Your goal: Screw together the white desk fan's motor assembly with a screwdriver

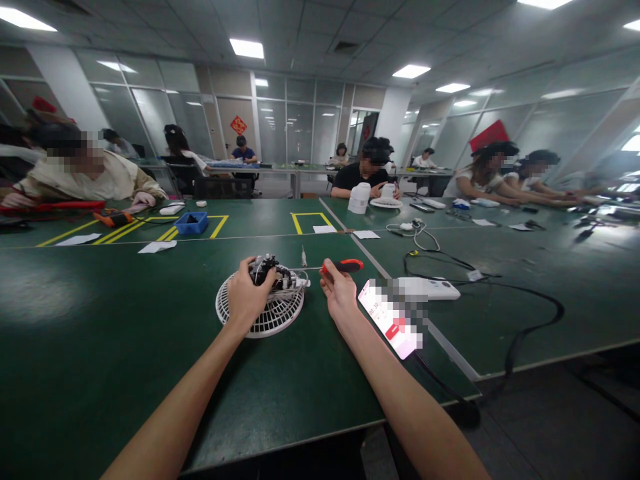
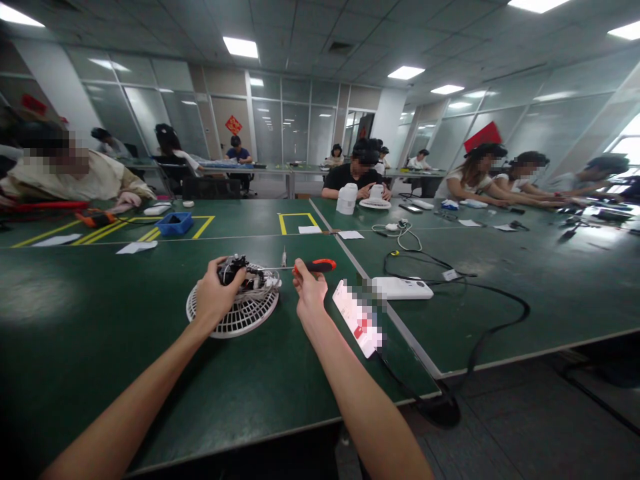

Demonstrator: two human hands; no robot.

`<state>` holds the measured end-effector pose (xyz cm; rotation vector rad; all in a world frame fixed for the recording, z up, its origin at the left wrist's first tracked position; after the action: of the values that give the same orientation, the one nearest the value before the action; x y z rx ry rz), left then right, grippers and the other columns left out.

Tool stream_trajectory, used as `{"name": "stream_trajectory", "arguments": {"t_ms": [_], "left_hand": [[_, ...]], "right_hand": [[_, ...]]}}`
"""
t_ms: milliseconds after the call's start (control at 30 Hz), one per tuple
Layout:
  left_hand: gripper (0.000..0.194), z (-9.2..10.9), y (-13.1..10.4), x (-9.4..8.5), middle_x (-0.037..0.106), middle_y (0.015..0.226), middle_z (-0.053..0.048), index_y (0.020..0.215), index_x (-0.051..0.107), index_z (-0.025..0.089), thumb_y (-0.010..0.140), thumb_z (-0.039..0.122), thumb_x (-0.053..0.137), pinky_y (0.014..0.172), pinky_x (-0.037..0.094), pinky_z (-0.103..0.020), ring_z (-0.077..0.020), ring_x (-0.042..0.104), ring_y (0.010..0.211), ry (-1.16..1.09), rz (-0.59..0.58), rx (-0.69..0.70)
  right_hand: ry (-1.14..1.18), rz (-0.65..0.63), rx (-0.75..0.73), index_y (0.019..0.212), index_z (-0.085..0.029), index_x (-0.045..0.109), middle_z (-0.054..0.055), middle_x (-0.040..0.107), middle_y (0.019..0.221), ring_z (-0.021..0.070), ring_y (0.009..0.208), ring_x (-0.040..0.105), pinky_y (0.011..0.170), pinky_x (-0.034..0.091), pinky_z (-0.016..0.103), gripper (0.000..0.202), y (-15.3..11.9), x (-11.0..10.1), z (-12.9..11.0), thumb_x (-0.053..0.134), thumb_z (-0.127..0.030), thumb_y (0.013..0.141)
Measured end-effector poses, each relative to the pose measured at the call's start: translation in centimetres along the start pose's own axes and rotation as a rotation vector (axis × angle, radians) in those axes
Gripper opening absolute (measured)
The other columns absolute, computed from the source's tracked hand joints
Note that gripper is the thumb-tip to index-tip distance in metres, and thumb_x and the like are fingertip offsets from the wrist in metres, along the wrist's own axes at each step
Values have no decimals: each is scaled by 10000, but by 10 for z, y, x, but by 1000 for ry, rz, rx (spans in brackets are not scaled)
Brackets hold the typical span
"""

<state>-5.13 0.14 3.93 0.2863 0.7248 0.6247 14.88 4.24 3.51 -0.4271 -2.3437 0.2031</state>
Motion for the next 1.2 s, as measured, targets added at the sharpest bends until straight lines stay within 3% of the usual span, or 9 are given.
{"name": "stream_trajectory", "arguments": {"t_ms": [300, 467, 667, 867, 1033, 1200], "left_hand": [[554, -1, 0, 0, 736, 1208, -150, 1300, 599, 210, 871, 556, 652, 1060, 500, -535, -348, 689, 1144, 5, 9, -2], [566, -2, 0, 0, 737, 1200, -148, 1302, 602, 214, 872, 578, 650, 1039, 513, -516, -338, 692, 1127, 7, 7, 8], [576, -4, 0, 1, 731, 1220, -152, 1312, 598, 217, 877, 592, 640, 1032, 516, -508, -333, 688, 1134, 5, 10, 22], [588, -5, -1, 1, 733, 1221, -147, 1316, 594, 220, 876, 608, 626, 1022, 523, -505, -339, 693, 1130, 4, 8, 21], [586, -2, 0, 0, 736, 1199, -154, 1309, 600, 205, 872, 595, 631, 1028, 519, -516, -346, 692, 1123, 6, 12, 14], [556, 0, 0, -1, 734, 1206, -149, 1296, 611, 208, 869, 562, 649, 1054, 500, -525, -342, 688, 1129, 4, 19, 10]], "right_hand": [[65, -30, 77, 731, -204, 631, -30, 738, 678, 107, 634, 703, 605, 546, 186, 188, -7, 5, -6, 736, -49, 712], [77, -13, 118, 758, -203, 659, -17, 752, 710, 113, 628, 694, 614, 563, 211, 111, -8, 7, -6, 755, -158, 791], [-9, 24, 66, 719, -201, 633, -56, 642, 567, 83, 506, 578, 517, 510, 179, 236, -6, 4, -2, 862, -233, 768], [42, 3, -34, 739, -197, 634, -33, 707, 646, 93, 582, 646, 603, 559, 187, 244, -7, 3, -3, 873, -149, 728], [105, -53, 11, 716, -197, 622, -40, 704, 647, 98, 646, 684, 732, 608, 205, 236, -4, 4, -3, 827, -81, 722], [167, -64, 120, 727, -190, 634, -24, 699, 671, 95, 657, 689, 721, 615, 200, 170, -4, 7, -3, 741, -97, 822]]}}
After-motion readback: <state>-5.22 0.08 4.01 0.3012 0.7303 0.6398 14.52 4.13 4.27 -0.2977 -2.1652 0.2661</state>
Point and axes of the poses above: each hand's wrist, its own y-axis towards the middle knuckle, its own x-axis out of the palm, z = x × y, the point moved 2 cm from there along y, towards the middle knuckle
